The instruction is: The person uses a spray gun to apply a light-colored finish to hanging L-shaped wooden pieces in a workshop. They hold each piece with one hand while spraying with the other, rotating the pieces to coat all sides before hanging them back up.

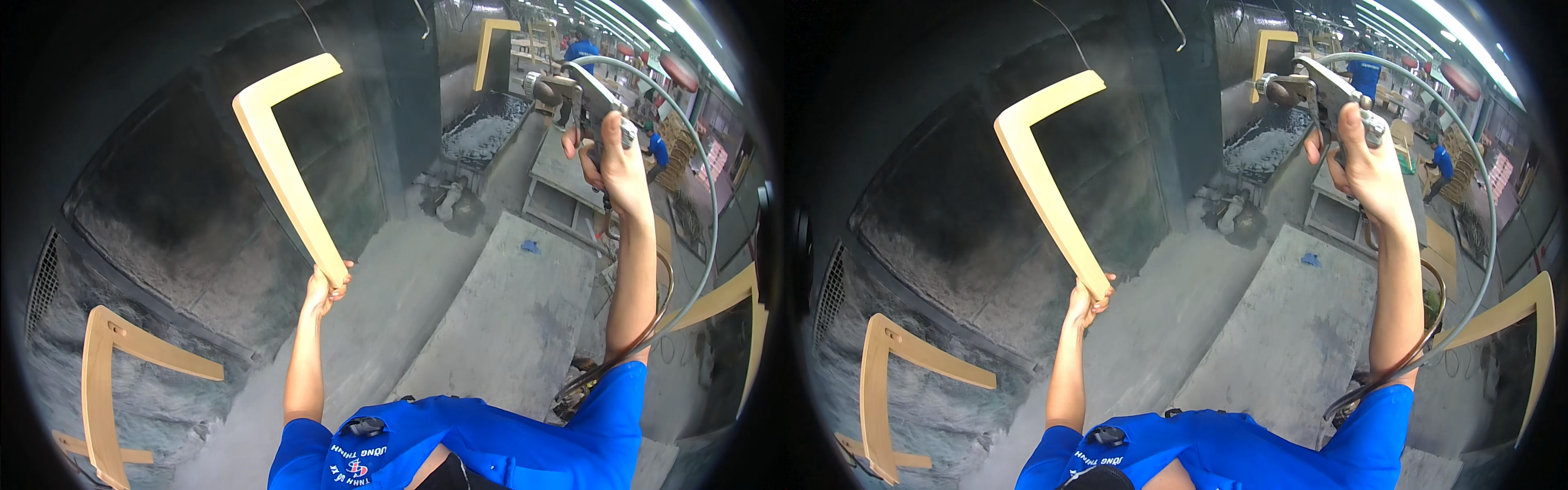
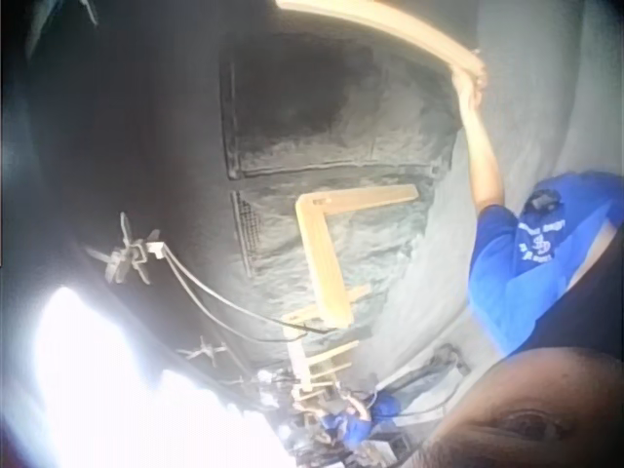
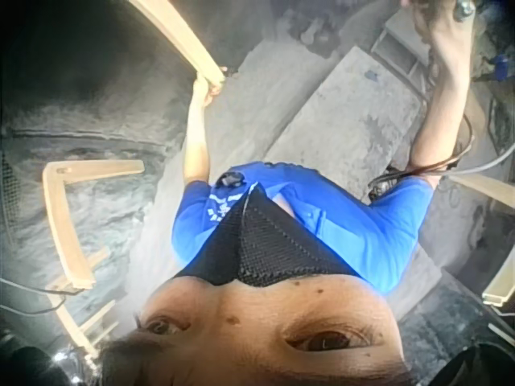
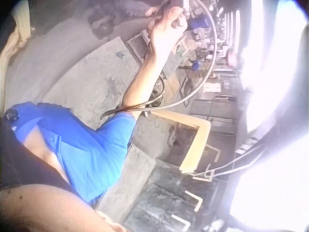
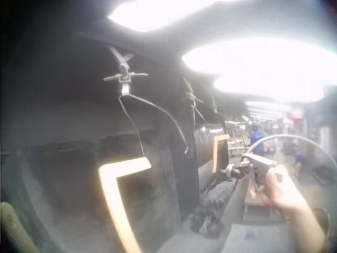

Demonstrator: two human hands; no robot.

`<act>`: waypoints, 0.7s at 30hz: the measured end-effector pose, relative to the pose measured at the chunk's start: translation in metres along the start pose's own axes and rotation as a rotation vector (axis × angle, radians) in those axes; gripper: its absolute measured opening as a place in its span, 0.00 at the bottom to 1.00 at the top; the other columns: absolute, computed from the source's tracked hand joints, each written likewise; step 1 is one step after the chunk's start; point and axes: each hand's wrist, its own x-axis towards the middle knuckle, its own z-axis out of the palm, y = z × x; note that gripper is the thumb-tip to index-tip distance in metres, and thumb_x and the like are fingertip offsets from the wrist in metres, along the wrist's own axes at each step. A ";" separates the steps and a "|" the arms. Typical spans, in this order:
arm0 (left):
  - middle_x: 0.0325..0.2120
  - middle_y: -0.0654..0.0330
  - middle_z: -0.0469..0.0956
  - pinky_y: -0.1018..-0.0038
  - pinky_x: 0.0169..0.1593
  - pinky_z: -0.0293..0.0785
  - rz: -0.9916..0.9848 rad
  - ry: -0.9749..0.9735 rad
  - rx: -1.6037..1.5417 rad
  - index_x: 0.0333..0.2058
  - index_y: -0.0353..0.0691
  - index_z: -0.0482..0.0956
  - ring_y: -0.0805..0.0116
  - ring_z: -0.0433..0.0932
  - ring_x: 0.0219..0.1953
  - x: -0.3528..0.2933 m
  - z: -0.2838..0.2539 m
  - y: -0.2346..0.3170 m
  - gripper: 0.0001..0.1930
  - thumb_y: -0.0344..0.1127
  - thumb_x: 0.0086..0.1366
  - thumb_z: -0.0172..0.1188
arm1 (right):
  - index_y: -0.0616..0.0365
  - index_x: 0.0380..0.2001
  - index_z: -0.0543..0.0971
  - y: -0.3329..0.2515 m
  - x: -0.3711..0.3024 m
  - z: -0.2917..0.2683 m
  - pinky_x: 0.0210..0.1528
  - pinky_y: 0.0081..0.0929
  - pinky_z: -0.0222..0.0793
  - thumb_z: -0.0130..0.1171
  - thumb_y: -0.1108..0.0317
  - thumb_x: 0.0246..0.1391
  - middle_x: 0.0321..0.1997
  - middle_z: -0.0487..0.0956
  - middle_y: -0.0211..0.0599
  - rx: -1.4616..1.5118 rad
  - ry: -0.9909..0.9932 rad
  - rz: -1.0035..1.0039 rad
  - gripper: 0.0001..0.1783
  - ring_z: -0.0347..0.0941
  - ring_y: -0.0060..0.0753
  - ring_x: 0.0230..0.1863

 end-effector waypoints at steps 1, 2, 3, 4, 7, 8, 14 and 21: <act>0.25 0.56 0.73 0.83 0.16 0.52 0.004 0.024 0.015 0.52 0.29 0.73 0.80 0.56 0.13 0.003 -0.005 -0.004 0.44 0.65 0.76 0.16 | 0.60 0.57 0.73 0.003 -0.005 -0.005 0.14 0.16 0.50 0.33 0.25 0.64 0.23 0.76 0.30 0.075 -0.036 -0.019 0.47 0.53 0.11 0.11; 0.25 0.56 0.73 0.83 0.16 0.52 0.030 0.023 0.037 0.52 0.30 0.73 0.80 0.56 0.13 0.007 -0.011 -0.009 0.44 0.65 0.76 0.16 | 0.59 0.54 0.73 0.008 -0.008 -0.009 0.14 0.16 0.50 0.33 0.26 0.65 0.24 0.76 0.30 0.153 -0.117 -0.051 0.44 0.53 0.12 0.11; 0.25 0.56 0.73 0.83 0.15 0.51 0.047 0.043 0.070 0.52 0.30 0.73 0.80 0.56 0.13 0.010 -0.017 -0.015 0.44 0.65 0.76 0.16 | 0.58 0.51 0.74 0.011 -0.010 -0.013 0.14 0.16 0.50 0.33 0.27 0.66 0.24 0.76 0.30 0.209 -0.217 -0.087 0.42 0.53 0.12 0.10; 0.25 0.57 0.73 0.83 0.15 0.51 0.062 0.073 0.111 0.52 0.31 0.73 0.80 0.56 0.13 0.014 -0.024 -0.021 0.44 0.65 0.75 0.16 | 0.57 0.48 0.74 0.015 -0.011 -0.017 0.14 0.16 0.50 0.33 0.28 0.67 0.24 0.76 0.31 0.165 -0.225 -0.074 0.40 0.53 0.12 0.10; 0.24 0.59 0.73 0.82 0.15 0.51 0.121 0.151 0.186 0.53 0.32 0.73 0.81 0.56 0.13 0.024 -0.046 -0.035 0.41 0.63 0.77 0.19 | 0.56 0.43 0.73 0.022 -0.004 -0.023 0.14 0.15 0.51 0.37 0.30 0.68 0.22 0.75 0.30 0.024 -0.097 -0.010 0.37 0.55 0.12 0.10; 0.24 0.59 0.73 0.82 0.15 0.51 0.152 0.184 0.227 0.53 0.32 0.72 0.81 0.57 0.13 0.027 -0.052 -0.038 0.40 0.62 0.77 0.19 | 0.56 0.44 0.74 0.022 -0.001 -0.026 0.14 0.15 0.51 0.38 0.31 0.68 0.21 0.75 0.30 0.004 -0.061 -0.008 0.36 0.56 0.12 0.10; 0.17 0.63 0.70 0.79 0.13 0.55 0.310 0.418 0.435 0.46 0.33 0.77 0.79 0.61 0.10 0.048 -0.077 -0.038 0.39 0.66 0.76 0.30 | 0.55 0.40 0.78 0.006 -0.010 -0.050 0.14 0.16 0.52 0.42 0.33 0.68 0.21 0.75 0.26 -0.218 -0.003 -0.259 0.34 0.56 0.12 0.10; 0.16 0.64 0.69 0.78 0.14 0.57 0.434 0.490 0.562 0.41 0.32 0.79 0.78 0.63 0.11 0.064 -0.088 -0.039 0.38 0.64 0.77 0.32 | 0.60 0.42 0.75 -0.045 0.009 -0.045 0.14 0.18 0.52 0.33 0.33 0.70 0.18 0.72 0.25 -0.373 -0.293 -0.256 0.38 0.56 0.12 0.11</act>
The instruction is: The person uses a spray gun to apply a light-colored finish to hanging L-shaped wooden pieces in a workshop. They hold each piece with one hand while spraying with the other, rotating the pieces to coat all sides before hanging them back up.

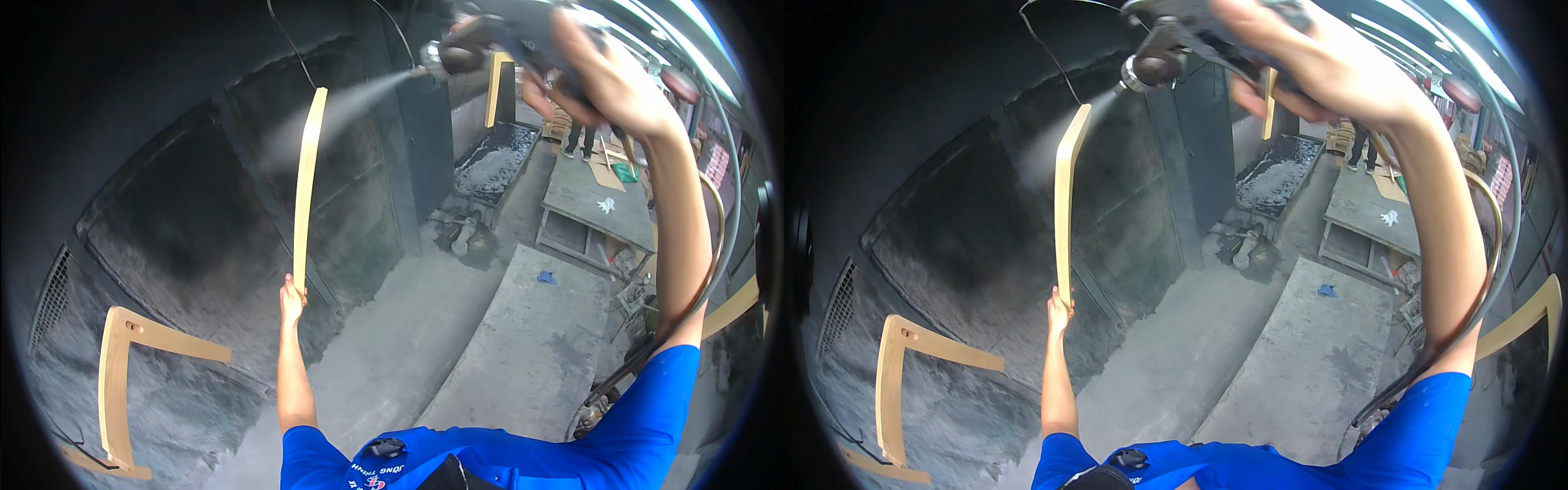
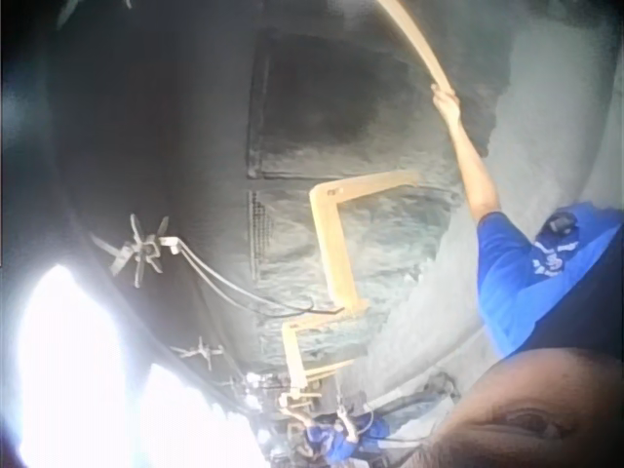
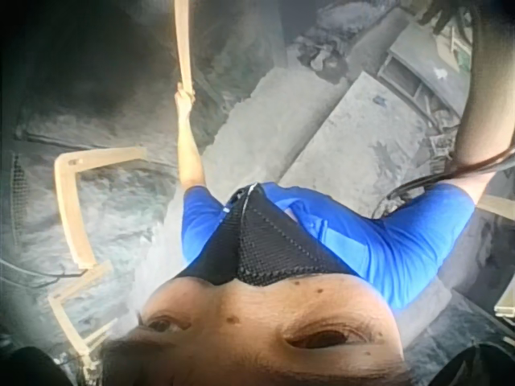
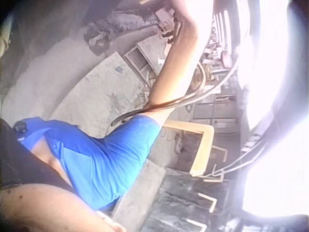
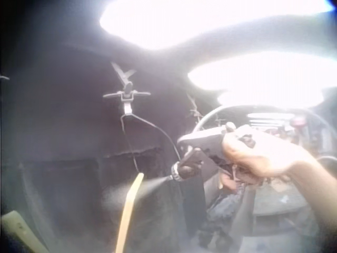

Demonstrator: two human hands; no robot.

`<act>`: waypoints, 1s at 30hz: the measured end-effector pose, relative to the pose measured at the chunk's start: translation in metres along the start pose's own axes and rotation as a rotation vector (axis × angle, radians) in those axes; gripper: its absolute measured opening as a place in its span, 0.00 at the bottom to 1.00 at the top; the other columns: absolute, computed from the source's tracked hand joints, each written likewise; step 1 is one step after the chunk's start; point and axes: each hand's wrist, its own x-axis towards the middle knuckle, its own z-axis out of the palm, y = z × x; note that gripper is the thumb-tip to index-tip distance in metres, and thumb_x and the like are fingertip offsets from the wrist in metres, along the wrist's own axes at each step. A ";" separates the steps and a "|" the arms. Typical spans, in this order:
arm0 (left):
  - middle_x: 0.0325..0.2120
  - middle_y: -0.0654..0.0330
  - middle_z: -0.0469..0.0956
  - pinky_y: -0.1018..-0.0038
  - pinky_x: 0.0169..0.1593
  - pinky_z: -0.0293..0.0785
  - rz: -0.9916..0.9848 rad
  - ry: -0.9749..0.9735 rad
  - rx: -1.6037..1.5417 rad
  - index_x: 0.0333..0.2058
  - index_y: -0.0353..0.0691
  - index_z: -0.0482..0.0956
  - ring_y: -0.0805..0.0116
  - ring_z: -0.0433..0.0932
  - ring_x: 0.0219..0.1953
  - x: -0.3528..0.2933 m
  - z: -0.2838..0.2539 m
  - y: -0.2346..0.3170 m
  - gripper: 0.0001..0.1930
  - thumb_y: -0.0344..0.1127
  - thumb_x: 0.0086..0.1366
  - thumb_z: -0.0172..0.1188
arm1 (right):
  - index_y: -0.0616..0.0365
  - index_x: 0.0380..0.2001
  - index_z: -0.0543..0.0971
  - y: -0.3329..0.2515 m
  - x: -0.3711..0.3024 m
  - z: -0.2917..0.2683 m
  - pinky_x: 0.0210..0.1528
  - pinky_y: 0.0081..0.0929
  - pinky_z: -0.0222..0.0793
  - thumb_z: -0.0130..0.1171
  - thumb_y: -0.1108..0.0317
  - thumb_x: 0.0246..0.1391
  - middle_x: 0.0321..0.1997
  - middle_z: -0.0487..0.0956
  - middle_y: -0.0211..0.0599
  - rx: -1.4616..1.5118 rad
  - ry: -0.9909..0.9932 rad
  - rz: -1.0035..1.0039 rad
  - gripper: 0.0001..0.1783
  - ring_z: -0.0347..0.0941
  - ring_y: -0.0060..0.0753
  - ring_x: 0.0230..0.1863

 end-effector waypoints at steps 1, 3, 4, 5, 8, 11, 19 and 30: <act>0.16 0.64 0.69 0.77 0.15 0.57 0.000 0.008 -0.004 0.40 0.32 0.78 0.78 0.63 0.11 0.001 0.000 -0.003 0.37 0.63 0.77 0.32 | 0.62 0.46 0.74 -0.005 0.015 0.005 0.13 0.17 0.50 0.31 0.32 0.70 0.18 0.71 0.25 -0.088 0.039 0.033 0.41 0.55 0.12 0.10; 0.16 0.64 0.69 0.76 0.15 0.58 -0.019 0.004 -0.021 0.38 0.32 0.78 0.77 0.63 0.11 0.008 -0.006 -0.007 0.37 0.63 0.77 0.32 | 0.54 0.43 0.82 -0.017 0.064 0.011 0.42 0.33 0.70 0.38 0.35 0.70 0.24 0.77 0.31 -0.225 -0.070 0.173 0.35 0.76 0.26 0.34; 0.16 0.64 0.69 0.76 0.15 0.58 -0.017 0.005 -0.027 0.38 0.32 0.78 0.77 0.63 0.11 0.009 -0.007 -0.009 0.37 0.63 0.77 0.32 | 0.53 0.46 0.82 -0.019 0.080 0.018 0.43 0.33 0.70 0.37 0.35 0.70 0.24 0.77 0.31 -0.231 -0.044 0.113 0.35 0.76 0.27 0.34; 0.15 0.64 0.69 0.76 0.15 0.58 -0.031 0.009 -0.032 0.38 0.32 0.78 0.77 0.63 0.11 0.011 -0.009 -0.011 0.37 0.63 0.77 0.31 | 0.52 0.49 0.82 -0.019 0.095 0.027 0.44 0.34 0.70 0.37 0.34 0.70 0.24 0.77 0.32 -0.237 -0.019 0.051 0.35 0.76 0.28 0.34; 0.15 0.64 0.69 0.77 0.15 0.57 -0.007 0.016 0.001 0.39 0.31 0.79 0.77 0.63 0.10 0.011 -0.014 -0.012 0.40 0.66 0.76 0.30 | 0.49 0.56 0.80 -0.018 0.116 0.040 0.45 0.34 0.70 0.36 0.34 0.70 0.24 0.77 0.33 -0.244 0.033 0.067 0.36 0.76 0.30 0.35; 0.16 0.63 0.70 0.78 0.14 0.56 -0.058 -0.005 -0.031 0.42 0.32 0.79 0.78 0.61 0.10 0.006 -0.018 -0.006 0.42 0.68 0.75 0.29 | 0.50 0.49 0.80 -0.011 0.110 0.046 0.41 0.31 0.69 0.38 0.36 0.70 0.24 0.76 0.32 -0.168 0.086 0.123 0.32 0.75 0.28 0.32; 0.18 0.59 0.72 0.81 0.12 0.49 -0.364 -0.240 -0.313 0.48 0.32 0.76 0.81 0.57 0.09 -0.005 -0.035 0.002 0.44 0.73 0.72 0.28 | 0.62 0.64 0.67 0.061 -0.052 0.100 0.12 0.16 0.49 0.36 0.22 0.61 0.21 0.74 0.33 0.451 0.307 -0.044 0.52 0.54 0.12 0.09; 0.38 0.38 0.83 0.73 0.32 0.79 -0.290 0.388 -0.856 0.62 0.32 0.60 0.63 0.81 0.28 -0.051 -0.020 -0.029 0.24 0.45 0.79 0.43 | 0.61 0.64 0.68 0.096 -0.206 0.154 0.15 0.14 0.47 0.43 0.26 0.61 0.25 0.76 0.35 0.571 0.519 0.353 0.49 0.55 0.10 0.12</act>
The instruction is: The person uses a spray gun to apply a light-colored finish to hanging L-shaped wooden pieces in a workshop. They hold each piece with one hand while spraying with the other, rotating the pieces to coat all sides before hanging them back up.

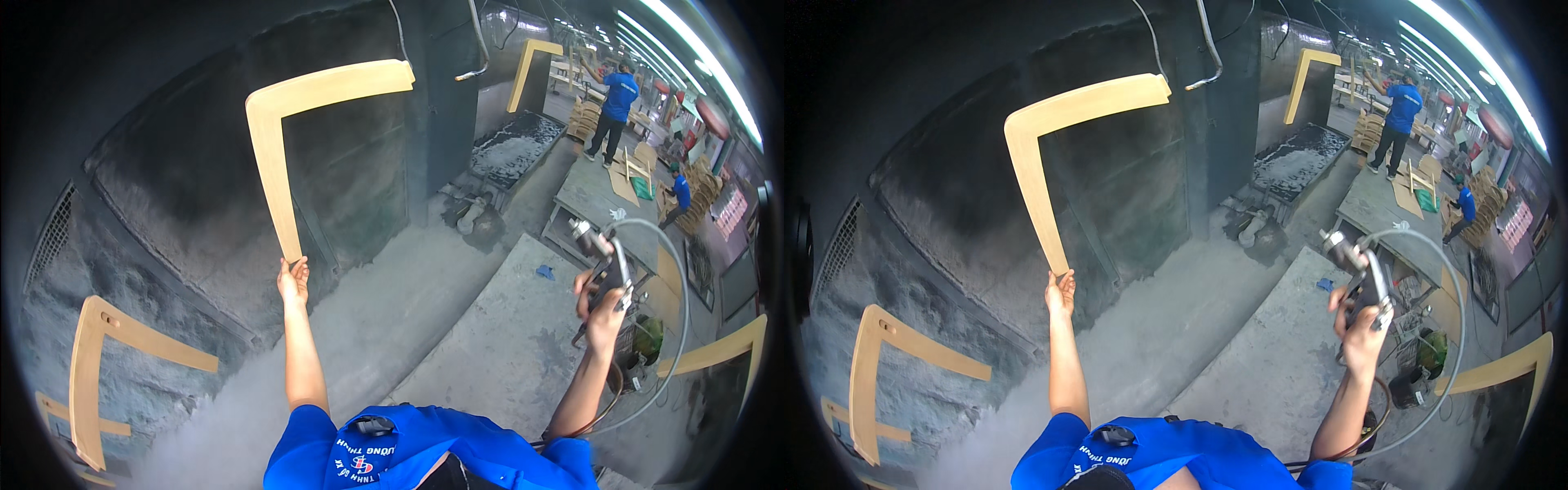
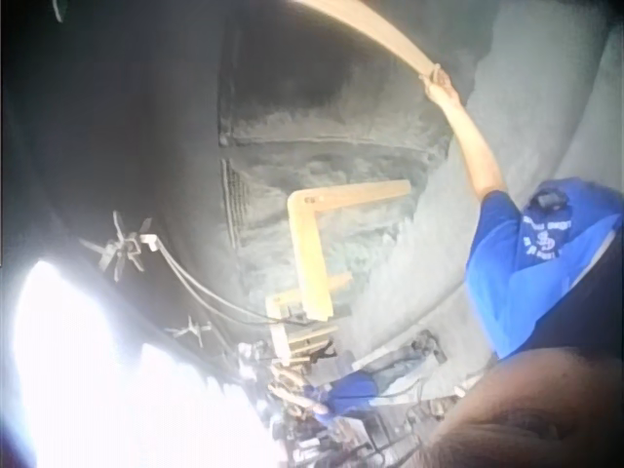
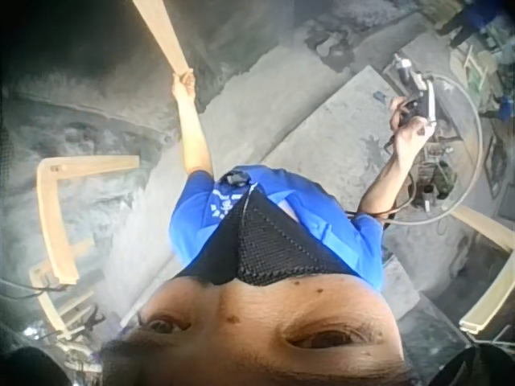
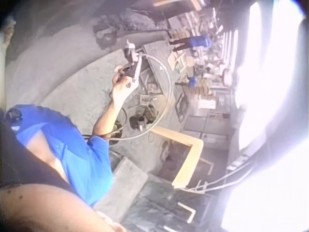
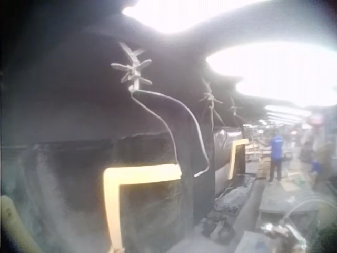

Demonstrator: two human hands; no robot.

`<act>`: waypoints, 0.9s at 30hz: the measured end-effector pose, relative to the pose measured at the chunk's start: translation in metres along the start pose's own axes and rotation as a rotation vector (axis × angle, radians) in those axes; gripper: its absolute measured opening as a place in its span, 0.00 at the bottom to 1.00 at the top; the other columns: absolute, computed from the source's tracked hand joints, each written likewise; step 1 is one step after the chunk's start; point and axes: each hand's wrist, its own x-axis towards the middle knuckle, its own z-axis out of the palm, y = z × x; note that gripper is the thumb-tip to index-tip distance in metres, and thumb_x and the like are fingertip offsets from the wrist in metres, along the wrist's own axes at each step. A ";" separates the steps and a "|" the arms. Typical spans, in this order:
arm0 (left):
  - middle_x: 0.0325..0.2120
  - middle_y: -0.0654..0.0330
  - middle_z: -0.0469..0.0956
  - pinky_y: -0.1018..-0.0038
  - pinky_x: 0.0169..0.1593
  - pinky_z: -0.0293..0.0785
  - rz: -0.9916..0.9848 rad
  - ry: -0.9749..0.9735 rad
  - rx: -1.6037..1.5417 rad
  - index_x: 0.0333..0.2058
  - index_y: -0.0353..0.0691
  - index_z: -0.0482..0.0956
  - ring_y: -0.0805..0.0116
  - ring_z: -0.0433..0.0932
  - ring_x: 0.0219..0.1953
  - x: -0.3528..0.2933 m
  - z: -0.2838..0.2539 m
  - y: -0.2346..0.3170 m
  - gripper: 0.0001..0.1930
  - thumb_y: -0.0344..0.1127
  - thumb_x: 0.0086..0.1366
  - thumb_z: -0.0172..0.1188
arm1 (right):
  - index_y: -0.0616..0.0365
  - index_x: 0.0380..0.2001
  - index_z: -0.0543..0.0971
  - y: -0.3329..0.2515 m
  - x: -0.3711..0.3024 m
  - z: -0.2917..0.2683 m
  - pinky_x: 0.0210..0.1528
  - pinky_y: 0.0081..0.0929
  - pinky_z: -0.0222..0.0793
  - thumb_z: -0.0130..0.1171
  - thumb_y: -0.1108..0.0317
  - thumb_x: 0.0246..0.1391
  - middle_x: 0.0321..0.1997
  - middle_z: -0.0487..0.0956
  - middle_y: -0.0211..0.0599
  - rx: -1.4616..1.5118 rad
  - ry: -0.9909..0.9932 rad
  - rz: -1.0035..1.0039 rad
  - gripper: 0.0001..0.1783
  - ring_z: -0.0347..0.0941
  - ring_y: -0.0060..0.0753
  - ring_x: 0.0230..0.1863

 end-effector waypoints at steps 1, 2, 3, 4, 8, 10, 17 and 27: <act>0.39 0.38 0.83 0.72 0.32 0.80 -0.007 0.043 0.004 0.65 0.33 0.57 0.62 0.81 0.29 -0.002 0.003 -0.001 0.24 0.44 0.80 0.43 | 0.61 0.66 0.66 0.002 -0.009 0.003 0.14 0.15 0.47 0.44 0.24 0.59 0.24 0.76 0.35 0.057 -0.042 0.021 0.51 0.54 0.10 0.11; 0.41 0.37 0.82 0.71 0.32 0.80 -0.020 0.051 0.013 0.69 0.38 0.53 0.61 0.82 0.30 -0.005 0.003 -0.001 0.26 0.43 0.79 0.43 | 0.62 0.66 0.66 0.002 -0.021 0.004 0.14 0.15 0.47 0.45 0.22 0.56 0.24 0.76 0.36 0.120 -0.099 0.055 0.54 0.54 0.10 0.11; 0.41 0.37 0.82 0.70 0.32 0.80 -0.026 0.053 0.020 0.69 0.39 0.52 0.61 0.82 0.30 -0.007 0.005 -0.001 0.26 0.42 0.79 0.43 | 0.62 0.67 0.65 0.002 -0.032 0.008 0.14 0.15 0.47 0.46 0.19 0.53 0.24 0.77 0.37 0.193 -0.163 0.082 0.57 0.55 0.11 0.10; 0.41 0.37 0.82 0.70 0.32 0.80 -0.018 0.070 0.034 0.69 0.40 0.52 0.60 0.83 0.31 -0.009 0.007 -0.001 0.25 0.42 0.79 0.43 | 0.62 0.67 0.64 0.003 -0.042 0.012 0.14 0.15 0.47 0.46 0.17 0.51 0.23 0.77 0.38 0.254 -0.203 0.096 0.60 0.55 0.11 0.10; 0.38 0.43 0.83 0.68 0.33 0.81 -0.054 0.120 0.087 0.67 0.41 0.56 0.59 0.82 0.29 -0.011 0.010 -0.002 0.24 0.43 0.78 0.44 | 0.66 0.64 0.67 0.005 -0.077 0.042 0.13 0.16 0.50 0.51 0.16 0.44 0.21 0.78 0.44 0.465 -0.188 0.097 0.64 0.58 0.14 0.10; 0.38 0.48 0.82 0.66 0.37 0.82 -0.074 0.179 0.111 0.66 0.43 0.60 0.59 0.82 0.34 -0.010 0.010 -0.004 0.24 0.45 0.78 0.46 | 0.72 0.59 0.72 0.011 -0.083 0.056 0.15 0.17 0.54 0.57 0.22 0.47 0.18 0.76 0.39 0.462 -0.249 0.098 0.59 0.66 0.18 0.13; 0.42 0.59 0.80 0.69 0.57 0.69 0.881 0.401 0.635 0.45 0.34 0.79 0.66 0.76 0.48 -0.014 0.089 0.108 0.17 0.42 0.76 0.48 | 0.71 0.56 0.77 0.022 -0.080 0.069 0.26 0.22 0.67 0.58 0.27 0.52 0.16 0.72 0.27 0.219 -0.553 0.229 0.52 0.73 0.22 0.20; 0.56 0.46 0.78 0.49 0.63 0.68 1.143 -0.227 0.463 0.63 0.39 0.71 0.56 0.76 0.60 -0.108 0.451 0.360 0.40 0.59 0.58 0.68 | 0.64 0.66 0.65 0.060 -0.091 0.106 0.16 0.16 0.52 0.49 0.18 0.48 0.23 0.77 0.41 0.391 -0.312 0.215 0.61 0.57 0.13 0.11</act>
